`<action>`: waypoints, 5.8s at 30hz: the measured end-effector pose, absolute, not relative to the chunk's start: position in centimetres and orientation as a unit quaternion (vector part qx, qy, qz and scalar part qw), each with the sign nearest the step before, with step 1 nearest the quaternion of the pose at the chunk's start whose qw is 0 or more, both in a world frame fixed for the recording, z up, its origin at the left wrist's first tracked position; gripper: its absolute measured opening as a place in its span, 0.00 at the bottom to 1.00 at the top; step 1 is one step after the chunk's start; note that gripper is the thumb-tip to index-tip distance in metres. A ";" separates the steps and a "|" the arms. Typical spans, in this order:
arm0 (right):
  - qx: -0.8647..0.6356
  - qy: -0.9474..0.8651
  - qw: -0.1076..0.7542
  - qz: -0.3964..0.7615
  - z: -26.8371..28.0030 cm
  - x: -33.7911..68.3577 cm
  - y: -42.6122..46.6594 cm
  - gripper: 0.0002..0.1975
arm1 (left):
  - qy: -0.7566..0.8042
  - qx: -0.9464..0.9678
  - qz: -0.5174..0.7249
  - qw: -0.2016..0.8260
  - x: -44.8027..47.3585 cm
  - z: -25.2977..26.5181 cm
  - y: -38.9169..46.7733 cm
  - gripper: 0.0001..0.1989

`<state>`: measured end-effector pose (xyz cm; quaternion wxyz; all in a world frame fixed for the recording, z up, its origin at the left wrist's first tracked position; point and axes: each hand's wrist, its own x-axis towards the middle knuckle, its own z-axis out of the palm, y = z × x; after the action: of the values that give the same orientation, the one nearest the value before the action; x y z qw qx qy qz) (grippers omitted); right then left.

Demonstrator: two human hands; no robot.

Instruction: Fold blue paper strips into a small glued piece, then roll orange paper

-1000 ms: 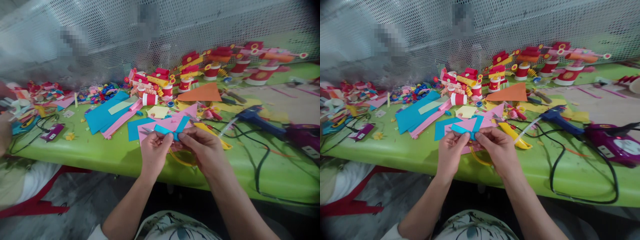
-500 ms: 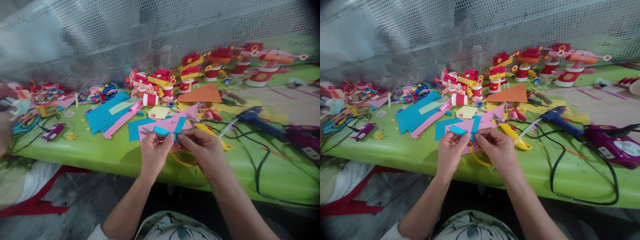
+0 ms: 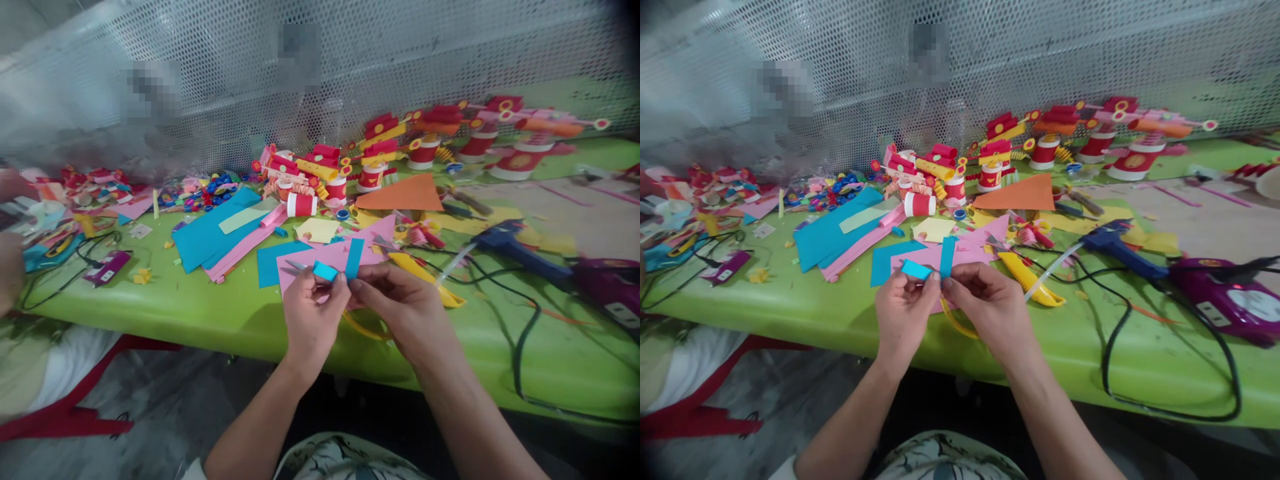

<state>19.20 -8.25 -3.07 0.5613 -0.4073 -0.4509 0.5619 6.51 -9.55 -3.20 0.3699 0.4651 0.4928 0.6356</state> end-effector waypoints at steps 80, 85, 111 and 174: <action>-0.388 -0.497 0.573 0.524 -3.1 19.4 -8.5 0.13 | 0.423 0.463 0.570 0.530 4.0 -2.2 -8.2 0.09; -0.382 -0.460 0.569 0.564 -3.5 19.4 -8.4 0.09 | 0.417 0.506 0.575 0.490 3.9 -1.8 -8.4 0.06; -0.431 -0.565 0.606 0.358 -3.2 18.8 -9.2 0.05 | 0.418 0.506 0.572 0.491 4.2 -1.8 -8.9 0.06; -0.395 -0.471 0.526 0.588 -1.5 18.5 -7.6 0.14 | 0.359 0.299 0.565 0.680 3.6 -2.0 -7.8 0.11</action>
<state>18.50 -7.62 -1.48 0.5258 -0.3947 -0.4710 0.5882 3.56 -7.80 -2.01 0.6801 0.2994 0.3589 0.5648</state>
